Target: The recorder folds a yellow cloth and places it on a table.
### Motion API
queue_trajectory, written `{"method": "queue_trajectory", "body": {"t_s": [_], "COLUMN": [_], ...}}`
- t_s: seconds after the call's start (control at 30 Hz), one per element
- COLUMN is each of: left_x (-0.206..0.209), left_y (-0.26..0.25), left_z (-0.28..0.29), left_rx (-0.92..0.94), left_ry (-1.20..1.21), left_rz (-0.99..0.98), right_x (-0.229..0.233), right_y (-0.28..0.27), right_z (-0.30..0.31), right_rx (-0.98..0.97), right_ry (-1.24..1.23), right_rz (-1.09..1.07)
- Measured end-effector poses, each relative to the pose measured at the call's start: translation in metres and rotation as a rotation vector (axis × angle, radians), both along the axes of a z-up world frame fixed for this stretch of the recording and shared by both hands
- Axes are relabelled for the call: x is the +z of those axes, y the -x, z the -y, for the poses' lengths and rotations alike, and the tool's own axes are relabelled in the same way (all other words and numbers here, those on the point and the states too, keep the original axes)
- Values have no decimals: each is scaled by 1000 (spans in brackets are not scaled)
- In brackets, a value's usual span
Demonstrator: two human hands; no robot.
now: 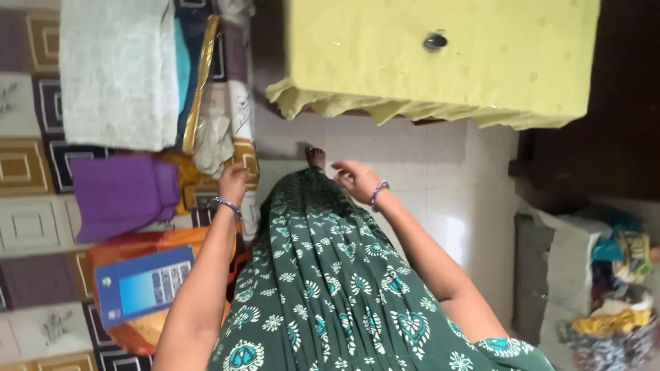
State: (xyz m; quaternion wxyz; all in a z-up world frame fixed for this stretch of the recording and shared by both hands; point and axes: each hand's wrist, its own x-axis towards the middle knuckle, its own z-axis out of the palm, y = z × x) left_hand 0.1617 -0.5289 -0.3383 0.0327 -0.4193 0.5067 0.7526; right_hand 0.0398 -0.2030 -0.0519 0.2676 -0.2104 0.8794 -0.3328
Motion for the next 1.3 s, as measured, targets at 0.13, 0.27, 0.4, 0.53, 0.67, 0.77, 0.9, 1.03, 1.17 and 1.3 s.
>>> {"method": "queue_trajectory", "body": {"t_s": [0.13, 0.27, 0.4, 0.53, 0.67, 0.77, 0.9, 1.03, 1.17, 1.3], "left_x": [77, 135, 188, 251, 280, 274, 258, 261, 262, 262], "left_y": [67, 127, 169, 208, 227, 240, 254, 258, 262, 269], "left_z": [-33, -68, -110, -141, -159, -167, -181, -194, -201, -205], "left_rx": [-121, -285, -399, -528, -599, -603, -539, -513, -534, -544], "left_ry": [12, 193, 241, 298, 281, 312, 277, 262, 257, 247], "left_rz": [-253, -320, -438, -351, -345, -311, -290, -278, -274, -251], "right_x": [10, 22, 26, 29, 22, 29, 40, 21, 22, 31], "right_y": [48, 106, 153, 197, 250, 292, 328, 346, 343, 320], "right_z": [-42, -77, -102, -122, -144, -150, -143, -146, -149, -155], "right_rx": [-190, -296, -339, -265, -311, -307, -232, -106, -108, -308], "right_ry": [13, 60, 61, 70, -38, -115, -153, -202, -271, -76], "right_rz": [-55, -141, -158, -158, -320, -493, -608, -586, -482, -188]}}
